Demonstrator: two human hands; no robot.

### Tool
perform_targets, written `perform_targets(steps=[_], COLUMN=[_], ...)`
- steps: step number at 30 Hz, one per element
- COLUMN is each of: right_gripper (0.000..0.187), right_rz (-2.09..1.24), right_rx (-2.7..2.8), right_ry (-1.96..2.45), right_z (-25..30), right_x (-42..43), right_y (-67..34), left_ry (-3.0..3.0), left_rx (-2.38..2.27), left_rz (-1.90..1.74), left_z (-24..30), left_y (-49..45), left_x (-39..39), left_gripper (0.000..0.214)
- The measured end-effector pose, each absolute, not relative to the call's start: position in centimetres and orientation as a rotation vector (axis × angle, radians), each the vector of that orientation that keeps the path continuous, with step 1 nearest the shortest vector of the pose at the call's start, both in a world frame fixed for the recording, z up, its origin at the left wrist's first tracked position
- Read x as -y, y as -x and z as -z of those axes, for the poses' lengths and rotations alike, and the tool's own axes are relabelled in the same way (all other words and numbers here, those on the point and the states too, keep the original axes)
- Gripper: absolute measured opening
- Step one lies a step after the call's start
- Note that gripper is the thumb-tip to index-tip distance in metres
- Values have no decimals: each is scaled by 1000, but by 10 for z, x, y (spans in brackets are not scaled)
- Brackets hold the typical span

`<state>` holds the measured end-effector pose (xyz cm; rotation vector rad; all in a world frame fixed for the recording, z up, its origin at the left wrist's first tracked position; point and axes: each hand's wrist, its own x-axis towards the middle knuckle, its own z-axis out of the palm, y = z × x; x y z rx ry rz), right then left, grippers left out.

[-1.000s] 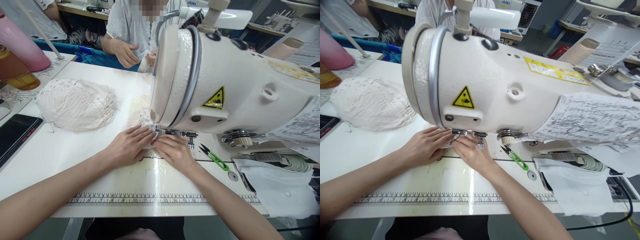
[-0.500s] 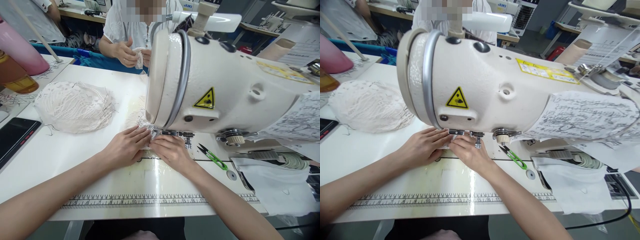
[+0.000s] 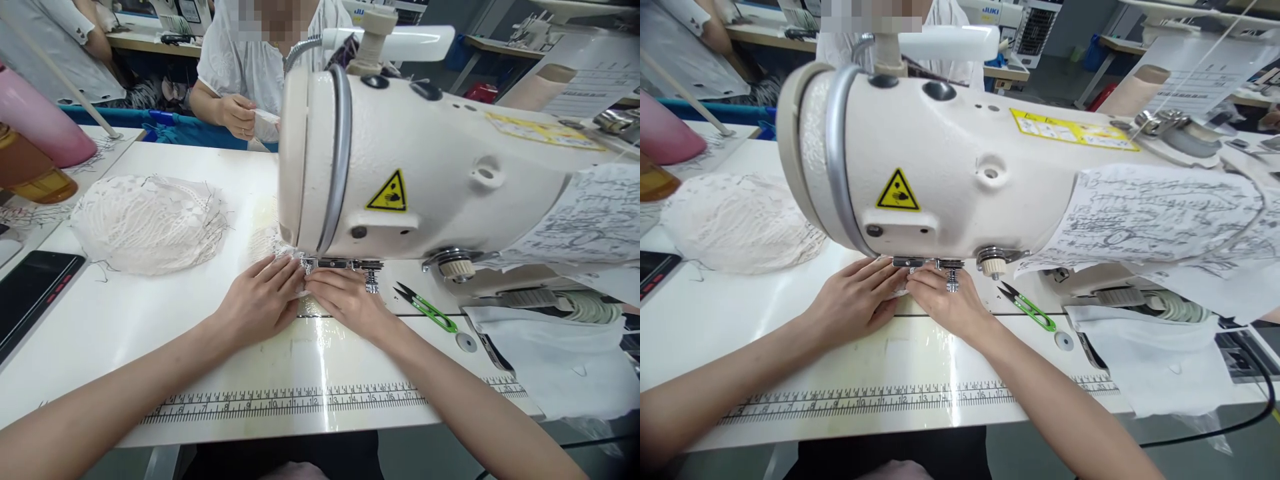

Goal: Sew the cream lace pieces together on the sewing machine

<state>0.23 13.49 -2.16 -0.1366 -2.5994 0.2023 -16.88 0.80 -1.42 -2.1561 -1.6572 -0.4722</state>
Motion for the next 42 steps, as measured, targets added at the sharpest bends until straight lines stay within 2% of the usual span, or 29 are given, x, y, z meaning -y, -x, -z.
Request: perform_targets(steps=[4,13,21,30,38,42], right_gripper=[19,16,27,19,26,17], right_rz=[-235,-21,6,-25,217,276], right_rx=[2595,2548,2578,2602,2665,2548], right_ry=[101,206,310,236,105,21], right_z=[20,8,8,11,15,14], right_x=[-139,-137,-139,-141,-129,-122], right_y=[-3,-8,-12,-8,-5,2], left_ry=[2148,2168,2152,2305,2385,2392], left_rx=[1664,1698,1694,1476,1495,1501], left_rz=[452,368,355,439,416,427], left_z=[14,11,9,18,11,12], left_y=[167,165,165,174,189,193], left_x=[-9,-9,-9,-6,-5,-5], left_gripper=[37,38,36,34,35,34])
